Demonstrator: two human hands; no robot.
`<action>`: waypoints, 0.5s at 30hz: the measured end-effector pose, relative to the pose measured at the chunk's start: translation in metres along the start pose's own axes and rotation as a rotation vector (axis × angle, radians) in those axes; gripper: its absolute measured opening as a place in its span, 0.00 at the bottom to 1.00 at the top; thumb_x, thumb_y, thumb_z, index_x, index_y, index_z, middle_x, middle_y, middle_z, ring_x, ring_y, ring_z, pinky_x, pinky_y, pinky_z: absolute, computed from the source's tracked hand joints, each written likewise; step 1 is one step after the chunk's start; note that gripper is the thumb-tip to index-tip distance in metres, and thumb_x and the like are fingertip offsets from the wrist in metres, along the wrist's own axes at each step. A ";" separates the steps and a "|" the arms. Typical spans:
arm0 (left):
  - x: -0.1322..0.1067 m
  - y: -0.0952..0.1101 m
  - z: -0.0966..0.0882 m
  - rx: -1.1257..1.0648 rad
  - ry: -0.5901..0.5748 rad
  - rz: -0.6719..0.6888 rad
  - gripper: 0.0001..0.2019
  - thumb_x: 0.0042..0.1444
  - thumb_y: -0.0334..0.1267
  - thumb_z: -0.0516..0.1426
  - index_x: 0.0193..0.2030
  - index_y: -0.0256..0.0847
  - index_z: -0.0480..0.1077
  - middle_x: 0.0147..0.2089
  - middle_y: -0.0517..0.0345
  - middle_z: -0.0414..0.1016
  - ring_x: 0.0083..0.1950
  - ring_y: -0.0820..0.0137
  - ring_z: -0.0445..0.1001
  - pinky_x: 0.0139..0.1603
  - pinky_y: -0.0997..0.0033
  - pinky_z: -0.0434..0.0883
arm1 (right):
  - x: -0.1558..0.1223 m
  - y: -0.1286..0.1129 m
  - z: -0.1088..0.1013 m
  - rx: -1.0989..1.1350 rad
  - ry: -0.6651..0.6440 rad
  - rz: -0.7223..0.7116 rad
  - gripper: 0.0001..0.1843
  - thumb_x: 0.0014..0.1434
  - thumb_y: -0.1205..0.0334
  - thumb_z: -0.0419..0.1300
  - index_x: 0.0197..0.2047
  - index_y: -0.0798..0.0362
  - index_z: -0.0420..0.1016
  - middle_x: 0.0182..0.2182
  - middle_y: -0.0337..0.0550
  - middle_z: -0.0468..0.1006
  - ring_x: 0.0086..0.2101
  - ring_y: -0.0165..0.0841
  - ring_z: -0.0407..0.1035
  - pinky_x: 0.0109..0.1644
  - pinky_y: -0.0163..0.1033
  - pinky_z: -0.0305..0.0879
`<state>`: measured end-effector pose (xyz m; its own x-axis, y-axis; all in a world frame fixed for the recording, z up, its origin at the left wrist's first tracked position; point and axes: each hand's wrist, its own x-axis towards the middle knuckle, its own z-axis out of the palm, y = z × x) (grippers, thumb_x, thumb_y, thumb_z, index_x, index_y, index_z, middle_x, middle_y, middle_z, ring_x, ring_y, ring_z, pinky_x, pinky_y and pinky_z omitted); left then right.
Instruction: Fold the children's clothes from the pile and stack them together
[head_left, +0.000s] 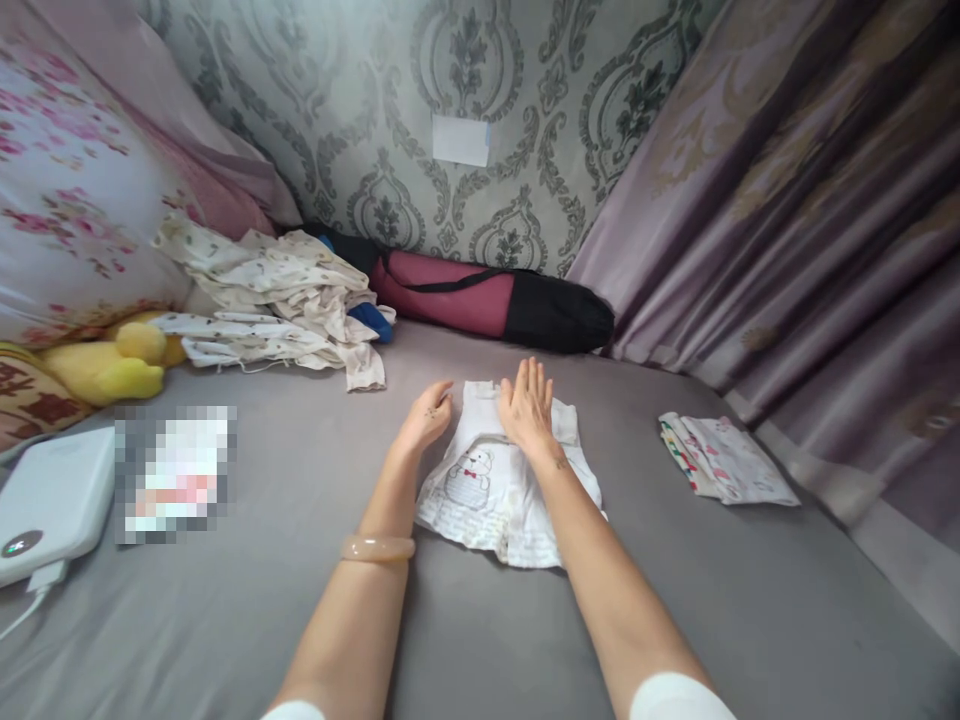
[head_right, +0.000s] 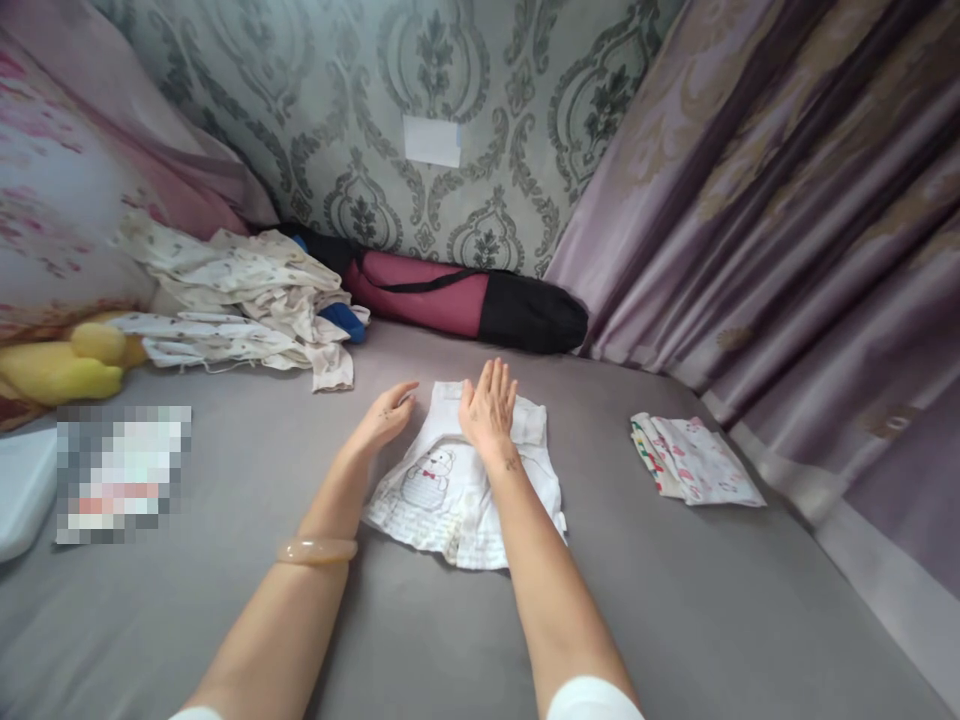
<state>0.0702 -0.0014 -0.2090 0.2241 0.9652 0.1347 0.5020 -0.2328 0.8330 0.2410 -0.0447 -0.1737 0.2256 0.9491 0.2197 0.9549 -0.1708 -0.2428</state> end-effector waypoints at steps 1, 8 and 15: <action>0.000 0.001 0.002 0.003 -0.003 0.013 0.23 0.61 0.35 0.46 0.61 0.35 0.67 0.62 0.46 0.70 0.64 0.63 0.67 0.67 0.61 0.61 | -0.004 0.002 0.003 -0.022 -0.012 -0.012 0.35 0.69 0.53 0.33 0.72 0.68 0.40 0.71 0.57 0.40 0.70 0.41 0.31 0.70 0.50 0.29; -0.002 0.010 0.021 0.127 -0.112 0.160 0.23 0.61 0.31 0.46 0.62 0.33 0.65 0.68 0.44 0.61 0.71 0.63 0.57 0.71 0.60 0.54 | -0.019 0.009 0.025 0.027 -0.331 -0.077 0.35 0.69 0.52 0.35 0.71 0.67 0.46 0.71 0.54 0.44 0.70 0.40 0.34 0.71 0.46 0.30; -0.007 0.021 0.031 0.270 -0.285 0.162 0.24 0.63 0.32 0.46 0.66 0.39 0.59 0.72 0.45 0.54 0.74 0.60 0.46 0.71 0.48 0.46 | -0.014 0.034 -0.007 0.063 -0.152 0.055 0.36 0.69 0.52 0.31 0.72 0.67 0.40 0.72 0.54 0.38 0.70 0.40 0.32 0.71 0.47 0.30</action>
<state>0.1048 -0.0168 -0.2087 0.5214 0.8507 0.0673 0.6331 -0.4385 0.6379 0.2716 -0.0656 -0.1783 0.2408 0.9687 0.0597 0.9269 -0.2113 -0.3102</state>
